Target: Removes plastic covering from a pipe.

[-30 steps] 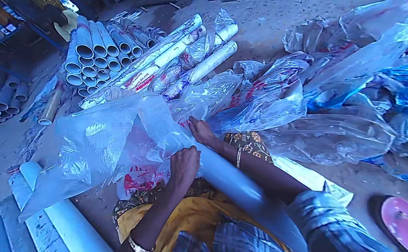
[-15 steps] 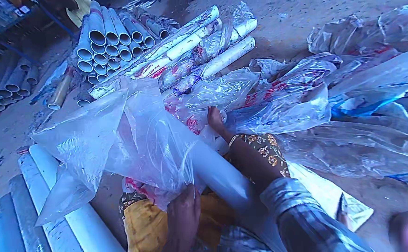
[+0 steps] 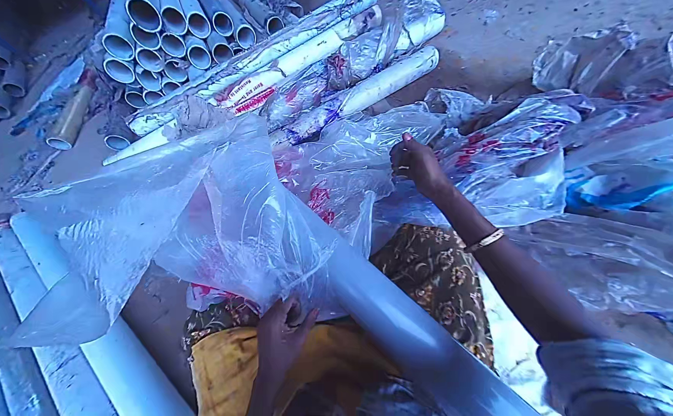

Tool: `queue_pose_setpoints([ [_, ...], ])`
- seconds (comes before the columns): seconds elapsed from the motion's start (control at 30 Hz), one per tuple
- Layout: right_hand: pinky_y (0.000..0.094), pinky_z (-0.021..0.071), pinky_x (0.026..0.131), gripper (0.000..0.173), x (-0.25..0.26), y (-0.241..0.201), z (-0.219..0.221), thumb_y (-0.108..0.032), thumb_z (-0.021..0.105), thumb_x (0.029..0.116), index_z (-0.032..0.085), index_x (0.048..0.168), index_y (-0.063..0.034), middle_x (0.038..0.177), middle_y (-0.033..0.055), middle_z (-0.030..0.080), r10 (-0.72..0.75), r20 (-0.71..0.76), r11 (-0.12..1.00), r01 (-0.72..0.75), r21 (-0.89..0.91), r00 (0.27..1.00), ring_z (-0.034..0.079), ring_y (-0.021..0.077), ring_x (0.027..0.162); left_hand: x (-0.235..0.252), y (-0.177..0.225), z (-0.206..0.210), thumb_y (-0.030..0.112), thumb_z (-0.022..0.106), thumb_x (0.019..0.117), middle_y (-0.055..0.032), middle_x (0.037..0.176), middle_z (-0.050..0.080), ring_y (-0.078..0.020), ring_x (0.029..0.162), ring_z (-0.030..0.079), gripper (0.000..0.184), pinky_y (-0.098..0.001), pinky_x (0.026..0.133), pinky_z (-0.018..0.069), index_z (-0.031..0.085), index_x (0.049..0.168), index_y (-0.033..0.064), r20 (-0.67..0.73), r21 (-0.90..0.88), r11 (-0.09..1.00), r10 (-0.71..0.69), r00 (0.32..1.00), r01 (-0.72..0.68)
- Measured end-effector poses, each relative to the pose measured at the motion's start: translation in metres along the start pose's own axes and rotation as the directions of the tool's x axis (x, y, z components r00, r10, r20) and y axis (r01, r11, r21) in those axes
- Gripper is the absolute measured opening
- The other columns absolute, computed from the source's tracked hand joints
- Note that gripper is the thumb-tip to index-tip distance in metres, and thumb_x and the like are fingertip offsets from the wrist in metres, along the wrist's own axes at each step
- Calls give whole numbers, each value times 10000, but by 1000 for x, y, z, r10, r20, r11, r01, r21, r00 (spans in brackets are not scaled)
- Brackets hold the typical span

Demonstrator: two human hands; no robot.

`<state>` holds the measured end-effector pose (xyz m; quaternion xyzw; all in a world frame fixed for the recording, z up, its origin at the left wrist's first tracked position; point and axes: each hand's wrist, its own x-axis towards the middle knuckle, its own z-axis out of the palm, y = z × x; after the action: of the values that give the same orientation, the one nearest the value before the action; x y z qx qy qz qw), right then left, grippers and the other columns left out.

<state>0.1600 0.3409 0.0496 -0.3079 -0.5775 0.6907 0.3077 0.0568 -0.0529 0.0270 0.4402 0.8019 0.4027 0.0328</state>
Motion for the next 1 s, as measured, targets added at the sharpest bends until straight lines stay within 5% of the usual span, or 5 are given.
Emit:
queue_pose_setpoints([
  [0.2, 251, 543, 886, 202, -59, 47, 32, -57, 549, 972, 686, 1113, -7, 1110, 32, 715, -222, 421, 959, 276, -71, 880, 657, 58, 1002, 16, 21, -29, 42, 510, 974, 83, 760, 692, 47, 716, 674, 173, -163, 729, 583, 657, 926, -36, 182, -401, 853, -284, 942, 334],
  [0.33, 590, 168, 1227, 357, -72, 75, 61, -70, 573, 987, 637, 1283, 119, 1340, 299, 622, -39, 669, 818, 408, -405, 742, 530, 413, 1346, 7, 60, -68, 22, 403, 1007, 22, 879, 794, -62, 825, 764, 282, -240, 767, 629, 682, 966, 11, 118, -436, 789, -427, 896, 433],
  [0.43, 624, 188, 1196, 275, -78, 79, 66, -61, 559, 992, 693, 1137, 130, 1102, 290, 707, 4, 662, 758, 429, -492, 750, 648, 411, 1125, -21, 83, -82, 2, 513, 998, 132, 1016, 782, 27, 942, 728, 265, -187, 805, 611, 756, 1035, 101, -236, -330, 939, -181, 955, 96],
  [0.6, 151, 340, 487, 329, -105, 79, 91, 6, 536, 895, 456, 633, -176, 533, -162, 407, -18, 245, 996, 38, -78, 969, 373, -75, 478, -40, 137, -23, 175, 646, 931, -297, 1518, 444, -299, 1378, 520, 791, -412, 1065, 498, 258, 1538, -151, 463, -533, 626, -348, 815, 570],
  [1.0, 254, 306, 498, 470, -145, -14, 139, -305, 670, 925, 480, 569, -64, 496, -29, 385, -551, 256, 546, 575, -608, 794, 377, 62, 462, 2, 104, 59, 203, 611, 1001, -195, 1301, 573, -184, 1113, 610, 614, -356, 952, 527, 332, 1493, -36, 472, -751, 77, -632, 615, 656],
])
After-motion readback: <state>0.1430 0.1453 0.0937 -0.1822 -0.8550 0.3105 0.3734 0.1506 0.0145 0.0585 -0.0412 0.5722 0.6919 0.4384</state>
